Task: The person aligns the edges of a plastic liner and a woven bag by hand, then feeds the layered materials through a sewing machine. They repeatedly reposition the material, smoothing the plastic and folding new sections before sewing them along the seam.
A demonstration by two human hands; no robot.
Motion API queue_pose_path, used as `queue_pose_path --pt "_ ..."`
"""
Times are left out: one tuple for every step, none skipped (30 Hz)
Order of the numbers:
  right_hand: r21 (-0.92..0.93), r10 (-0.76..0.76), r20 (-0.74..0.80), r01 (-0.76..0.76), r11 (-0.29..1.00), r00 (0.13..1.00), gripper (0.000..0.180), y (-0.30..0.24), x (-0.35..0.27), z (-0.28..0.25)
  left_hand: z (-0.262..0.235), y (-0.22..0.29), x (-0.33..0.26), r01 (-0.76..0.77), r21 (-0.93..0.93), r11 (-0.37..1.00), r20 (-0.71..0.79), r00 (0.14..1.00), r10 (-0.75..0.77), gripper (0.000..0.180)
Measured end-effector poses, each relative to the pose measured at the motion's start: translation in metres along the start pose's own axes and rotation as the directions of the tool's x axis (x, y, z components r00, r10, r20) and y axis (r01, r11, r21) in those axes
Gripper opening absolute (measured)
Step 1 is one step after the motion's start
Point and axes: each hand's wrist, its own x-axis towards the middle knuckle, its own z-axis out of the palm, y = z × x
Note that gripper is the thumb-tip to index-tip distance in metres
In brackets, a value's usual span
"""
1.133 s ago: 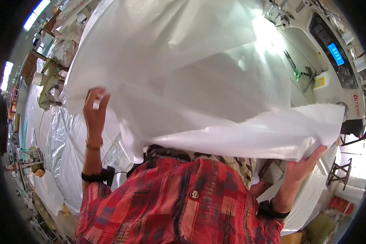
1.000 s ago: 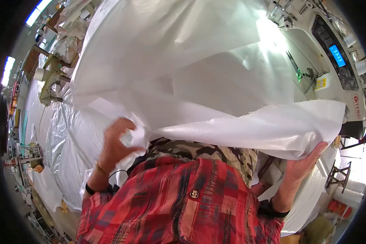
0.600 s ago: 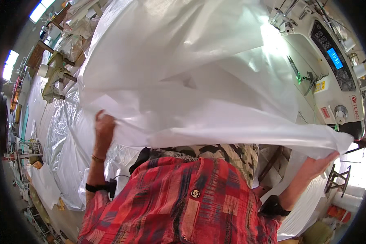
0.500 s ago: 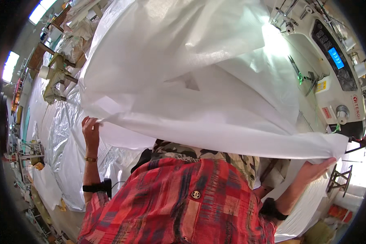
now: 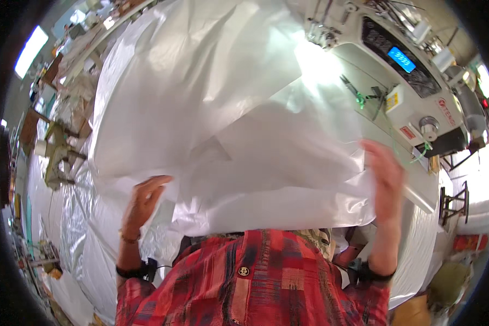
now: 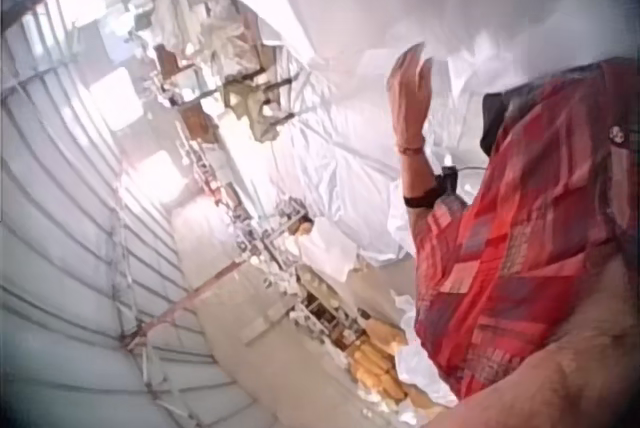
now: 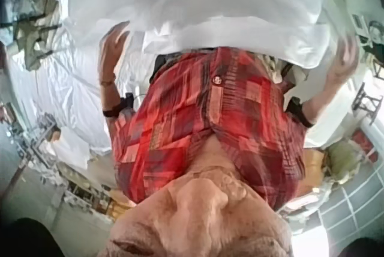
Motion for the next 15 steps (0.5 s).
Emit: queue_pose_path --pt "0.058 0.006 0.129 -0.014 0.998 0.992 0.036 -0.008 0.014 0.024 0.019 0.0 0.021 -0.04 -0.125 0.991 0.029 0.999 0.044 0.026" --pt "0.18 -0.063 0.281 0.012 0.984 0.958 0.037 -0.013 0.031 0.048 0.039 -0.002 0.041 -0.036 -0.168 0.985 0.083 0.995 0.051 0.027" --pt "0.356 -0.091 0.379 -0.054 0.933 0.921 0.037 -0.016 0.05 0.079 0.061 -0.006 0.064 -0.112 -0.259 0.959 0.102 0.985 0.142 0.028" --pt "0.487 -0.051 0.429 -0.183 0.854 0.902 0.039 -0.02 0.069 0.107 0.085 -0.01 0.083 -0.029 -0.389 0.921 0.105 0.992 0.076 0.029" --pt "0.538 0.057 0.482 -0.347 0.768 0.874 0.04 -0.025 0.085 0.133 0.104 -0.016 0.095 0.066 -0.532 0.844 0.139 0.99 0.01 0.029" --pt "0.559 0.161 0.513 -0.47 0.683 0.843 0.041 -0.031 0.1 0.154 0.118 -0.026 0.101 0.053 -0.513 0.857 0.067 0.998 -0.021 0.029" --pt "0.586 0.21 0.559 -0.561 0.585 0.803 0.037 -0.037 0.111 0.168 0.13 -0.036 0.105 0.109 -0.491 0.864 0.026 0.994 -0.111 0.031" --pt "0.68 0.187 0.552 -0.568 0.464 0.813 0.036 -0.044 0.12 0.183 0.14 -0.048 0.106 0.063 -0.493 0.868 0.026 0.998 -0.057 0.031" --pt "0.732 0.228 0.551 -0.596 0.33 0.803 0.034 -0.051 0.128 0.194 0.144 -0.062 0.105 0.169 -0.536 0.827 -0.014 0.978 -0.209 0.03" --pt "0.756 0.184 0.541 -0.57 0.323 0.821 0.034 -0.057 0.137 0.196 0.142 -0.075 0.104 0.326 -0.576 0.749 -0.052 0.901 -0.431 0.029" --pt "0.807 0.069 0.517 -0.513 0.294 0.853 0.033 -0.063 0.147 0.197 0.132 -0.09 0.104 0.256 -0.459 0.85 -0.169 0.915 -0.367 0.028" --pt "0.848 -0.044 0.489 -0.464 0.257 0.871 0.032 -0.067 0.156 0.197 0.12 -0.1 0.1 0.299 -0.356 0.885 -0.307 0.857 -0.413 0.028" --pt "0.847 -0.049 0.495 -0.47 0.249 0.867 0.032 -0.071 0.163 0.195 0.101 -0.108 0.1 0.233 -0.282 0.931 -0.465 0.815 -0.345 0.029" --pt "0.874 -0.106 0.459 -0.427 0.231 0.882 0.031 -0.073 0.171 0.193 0.08 -0.109 0.1 0.162 -0.194 0.967 -0.641 0.726 -0.251 0.03" --pt "0.907 -0.169 0.404 -0.369 0.204 0.899 0.03 -0.074 0.177 0.191 0.055 -0.106 0.104 0.163 -0.091 0.982 -0.771 0.612 -0.173 0.032"
